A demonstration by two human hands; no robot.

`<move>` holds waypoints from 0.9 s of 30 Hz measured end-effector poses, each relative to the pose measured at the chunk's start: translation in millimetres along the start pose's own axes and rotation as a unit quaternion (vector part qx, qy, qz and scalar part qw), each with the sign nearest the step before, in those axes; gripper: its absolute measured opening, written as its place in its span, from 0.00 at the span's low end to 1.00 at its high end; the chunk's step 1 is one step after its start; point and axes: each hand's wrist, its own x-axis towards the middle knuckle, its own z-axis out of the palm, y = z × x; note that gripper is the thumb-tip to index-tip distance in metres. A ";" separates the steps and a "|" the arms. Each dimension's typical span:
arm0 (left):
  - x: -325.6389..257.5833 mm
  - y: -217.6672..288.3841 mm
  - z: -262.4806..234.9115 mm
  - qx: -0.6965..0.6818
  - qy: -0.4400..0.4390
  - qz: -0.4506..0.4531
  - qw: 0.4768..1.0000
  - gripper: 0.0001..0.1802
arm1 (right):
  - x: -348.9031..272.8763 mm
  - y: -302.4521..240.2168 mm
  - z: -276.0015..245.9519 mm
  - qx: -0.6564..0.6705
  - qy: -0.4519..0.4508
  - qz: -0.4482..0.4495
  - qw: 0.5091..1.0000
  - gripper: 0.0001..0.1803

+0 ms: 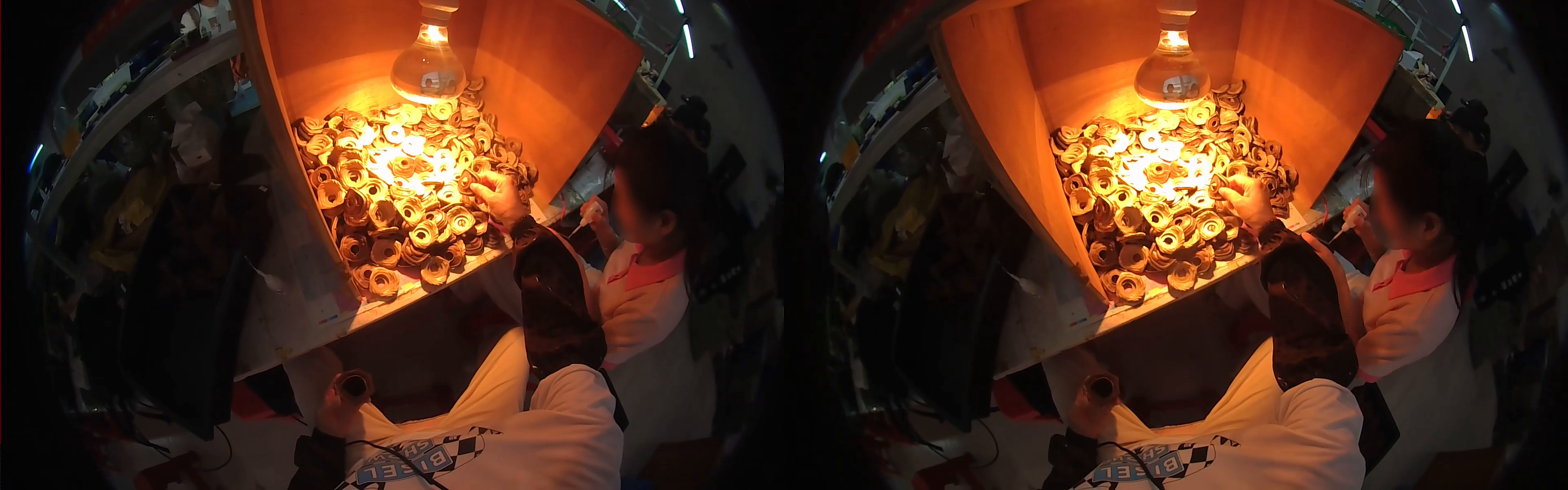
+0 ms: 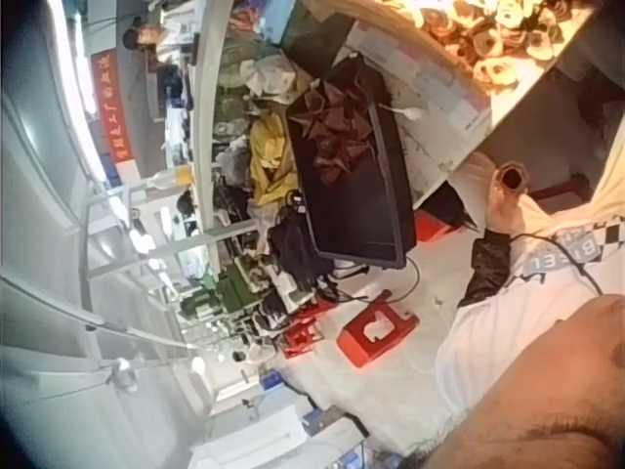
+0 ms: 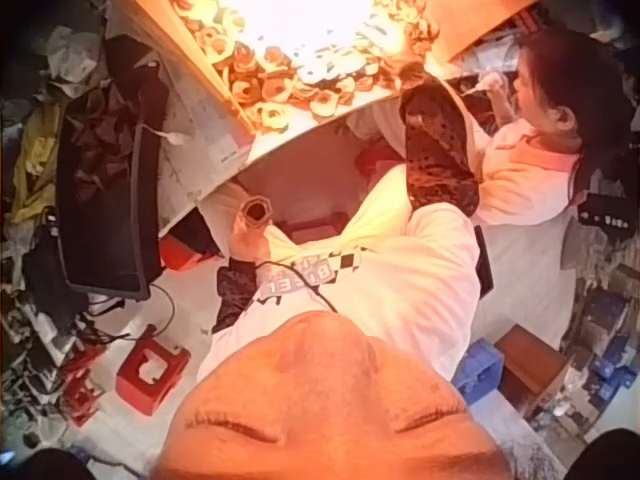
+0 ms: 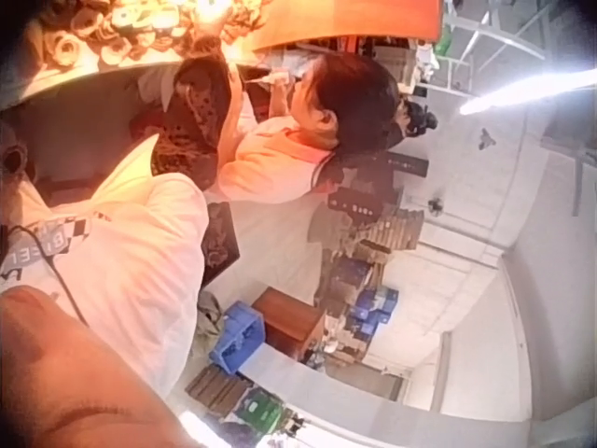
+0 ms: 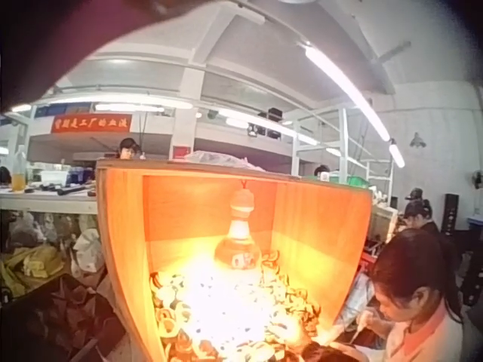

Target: The person applies glue from a glue bottle to small circular plastic components and assembles them by hand.

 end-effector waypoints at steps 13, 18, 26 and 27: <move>3.7 -0.9 16.9 -0.034 -0.020 -0.053 0.998 0.37 | -92.1 -41.0 50.0 -0.431 0.028 -0.364 0.825 0.15; 5.8 0.8 27.6 -0.041 -0.020 -0.077 0.996 0.38 | -104.3 -47.1 60.7 -0.400 -0.030 -0.363 0.841 0.20; 3.7 -0.1 41.3 0.046 0.037 -0.028 0.998 0.39 | -112.4 -38.6 60.6 -0.372 -0.015 -0.386 0.844 0.18; 2.0 -0.4 40.2 0.046 0.032 -0.029 0.998 0.39 | -112.9 -39.0 62.6 -0.372 -0.010 -0.389 0.843 0.17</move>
